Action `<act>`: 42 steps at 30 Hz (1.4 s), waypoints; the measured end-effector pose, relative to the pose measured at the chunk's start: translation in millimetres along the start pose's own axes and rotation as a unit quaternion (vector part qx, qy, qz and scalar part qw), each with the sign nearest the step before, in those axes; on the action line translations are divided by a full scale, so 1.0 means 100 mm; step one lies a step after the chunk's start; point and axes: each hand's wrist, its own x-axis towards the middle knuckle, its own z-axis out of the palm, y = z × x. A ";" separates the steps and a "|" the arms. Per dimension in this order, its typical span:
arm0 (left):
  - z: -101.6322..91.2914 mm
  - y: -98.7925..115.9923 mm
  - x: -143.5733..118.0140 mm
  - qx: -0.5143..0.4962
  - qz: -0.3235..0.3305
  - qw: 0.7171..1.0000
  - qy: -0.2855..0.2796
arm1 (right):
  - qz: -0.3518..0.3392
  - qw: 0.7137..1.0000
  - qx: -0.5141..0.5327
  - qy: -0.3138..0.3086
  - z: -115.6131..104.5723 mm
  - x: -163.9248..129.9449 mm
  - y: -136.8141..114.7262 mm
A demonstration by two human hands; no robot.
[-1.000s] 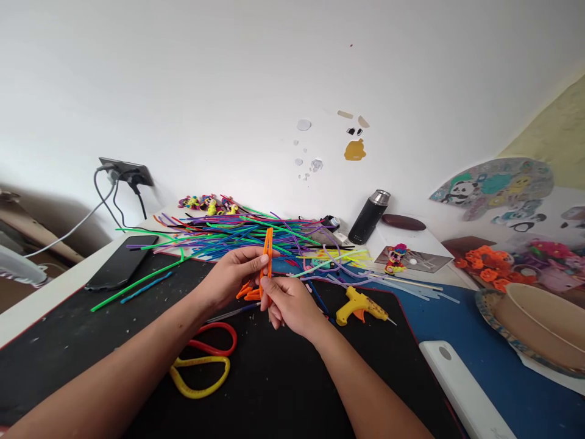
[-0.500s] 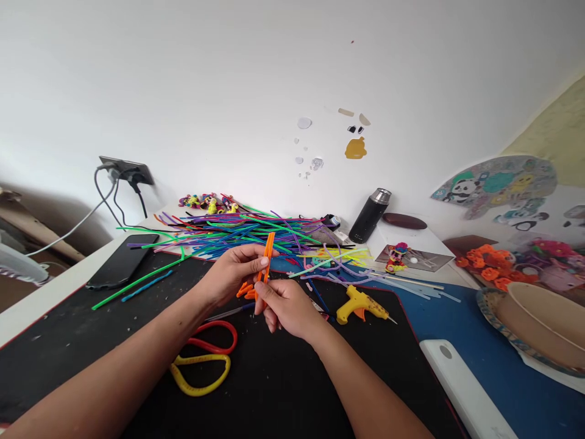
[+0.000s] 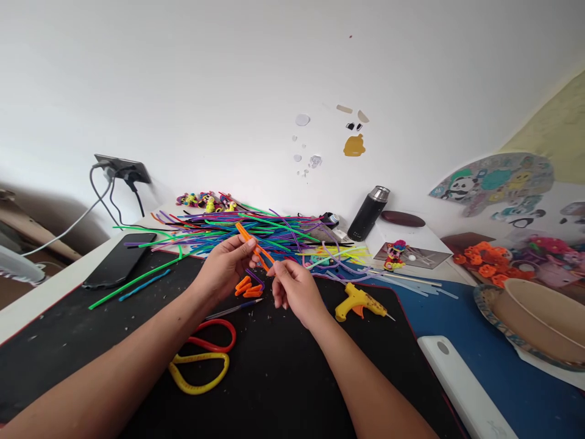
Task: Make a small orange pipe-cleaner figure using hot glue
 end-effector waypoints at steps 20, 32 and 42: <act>-0.05 -0.19 0.06 -0.026 -0.001 0.997 0.078 | -0.158 0.902 -0.392 0.082 -0.15 0.01 0.11; -0.06 -0.19 0.07 -0.034 0.000 0.995 0.092 | -0.145 0.871 -0.464 0.069 -0.16 -0.01 0.02; 0.01 -0.15 0.03 -0.039 -0.013 0.994 0.104 | -0.131 0.857 -0.494 0.065 -0.16 -0.02 0.00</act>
